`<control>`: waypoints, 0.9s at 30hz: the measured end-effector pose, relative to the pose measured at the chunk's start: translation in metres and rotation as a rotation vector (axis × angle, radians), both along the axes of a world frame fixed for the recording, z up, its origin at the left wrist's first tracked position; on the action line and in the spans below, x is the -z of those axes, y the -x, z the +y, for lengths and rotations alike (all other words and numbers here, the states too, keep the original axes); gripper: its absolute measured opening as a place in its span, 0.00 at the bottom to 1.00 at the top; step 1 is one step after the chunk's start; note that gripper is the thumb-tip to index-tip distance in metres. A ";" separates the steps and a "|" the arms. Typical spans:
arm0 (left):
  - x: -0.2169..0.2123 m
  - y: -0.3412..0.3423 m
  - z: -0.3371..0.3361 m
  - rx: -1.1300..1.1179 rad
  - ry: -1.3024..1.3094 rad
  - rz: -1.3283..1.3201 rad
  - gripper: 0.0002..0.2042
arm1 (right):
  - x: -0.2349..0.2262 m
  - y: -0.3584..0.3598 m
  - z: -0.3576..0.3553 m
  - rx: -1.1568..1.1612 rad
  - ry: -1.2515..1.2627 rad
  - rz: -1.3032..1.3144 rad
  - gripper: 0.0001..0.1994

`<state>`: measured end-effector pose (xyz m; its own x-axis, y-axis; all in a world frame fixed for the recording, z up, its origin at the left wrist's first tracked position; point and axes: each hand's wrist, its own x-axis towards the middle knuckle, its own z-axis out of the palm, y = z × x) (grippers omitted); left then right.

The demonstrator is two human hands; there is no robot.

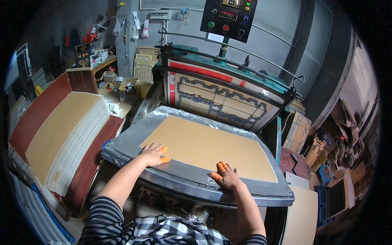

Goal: The person repeatedly picks up large cardboard sheets from a stack, places them on a hydraulic guillotine cutter, aligns them, and operates the machine to trim the edges. The trimmed sheets are then stacked on a nearby table.

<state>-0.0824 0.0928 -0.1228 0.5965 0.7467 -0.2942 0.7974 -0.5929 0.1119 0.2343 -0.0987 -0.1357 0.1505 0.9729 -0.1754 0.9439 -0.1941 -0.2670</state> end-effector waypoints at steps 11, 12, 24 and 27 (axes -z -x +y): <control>0.012 -0.012 0.014 -0.100 -0.045 -0.027 0.38 | 0.016 -0.011 0.034 -0.026 0.005 -0.014 0.45; 0.010 -0.015 0.010 -0.076 -0.035 -0.058 0.38 | 0.015 -0.010 0.034 -0.026 -0.001 -0.011 0.45; 0.013 -0.067 -0.030 0.136 -0.033 -0.130 0.39 | 0.015 -0.017 0.043 -0.065 0.016 -0.034 0.46; 0.009 -0.072 -0.029 0.116 0.025 -0.110 0.40 | 0.013 -0.019 0.042 -0.045 0.031 -0.051 0.46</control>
